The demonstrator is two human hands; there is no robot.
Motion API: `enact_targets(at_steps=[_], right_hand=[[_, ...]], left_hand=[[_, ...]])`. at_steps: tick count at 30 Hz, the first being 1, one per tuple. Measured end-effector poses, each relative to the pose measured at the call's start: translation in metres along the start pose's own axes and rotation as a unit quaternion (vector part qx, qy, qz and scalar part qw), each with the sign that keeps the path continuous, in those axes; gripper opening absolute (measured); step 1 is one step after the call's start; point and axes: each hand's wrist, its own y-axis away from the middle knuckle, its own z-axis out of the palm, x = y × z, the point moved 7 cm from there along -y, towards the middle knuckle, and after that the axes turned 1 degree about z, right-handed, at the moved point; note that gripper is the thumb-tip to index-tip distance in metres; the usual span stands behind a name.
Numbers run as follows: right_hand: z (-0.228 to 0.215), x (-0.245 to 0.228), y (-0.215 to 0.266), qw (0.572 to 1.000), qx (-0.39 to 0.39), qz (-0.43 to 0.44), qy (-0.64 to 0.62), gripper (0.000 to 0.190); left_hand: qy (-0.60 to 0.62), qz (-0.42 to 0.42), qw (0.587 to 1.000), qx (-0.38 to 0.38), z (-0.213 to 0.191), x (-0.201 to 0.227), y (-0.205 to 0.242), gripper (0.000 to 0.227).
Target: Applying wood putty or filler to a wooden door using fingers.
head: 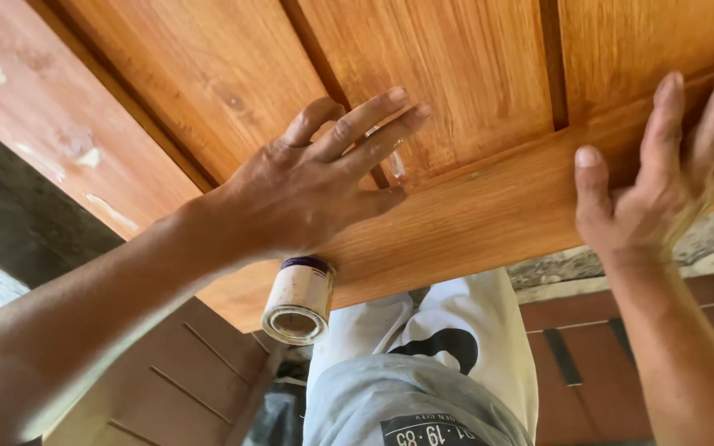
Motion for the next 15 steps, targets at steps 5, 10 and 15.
enact_targets(at_steps=[5, 10, 15], right_hand=[[-0.004, -0.005, -0.003, 1.000, 0.001, 0.010, -0.023, 0.074], [0.001, -0.002, 0.005, 0.999, -0.007, 0.007, -0.040, 0.074], [0.004, 0.003, 0.013, 0.999, -0.022, 0.011, -0.024, 0.077]], left_hand=[[-0.159, 0.094, 0.983, 0.013, 0.018, -0.013, -0.003, 0.026], [-0.192, 0.154, 0.968, 0.052, 0.041, -0.022, -0.004, 0.025], [-0.265, 0.196, 0.941, 0.070, 0.023, -0.014, -0.005, 0.027]])
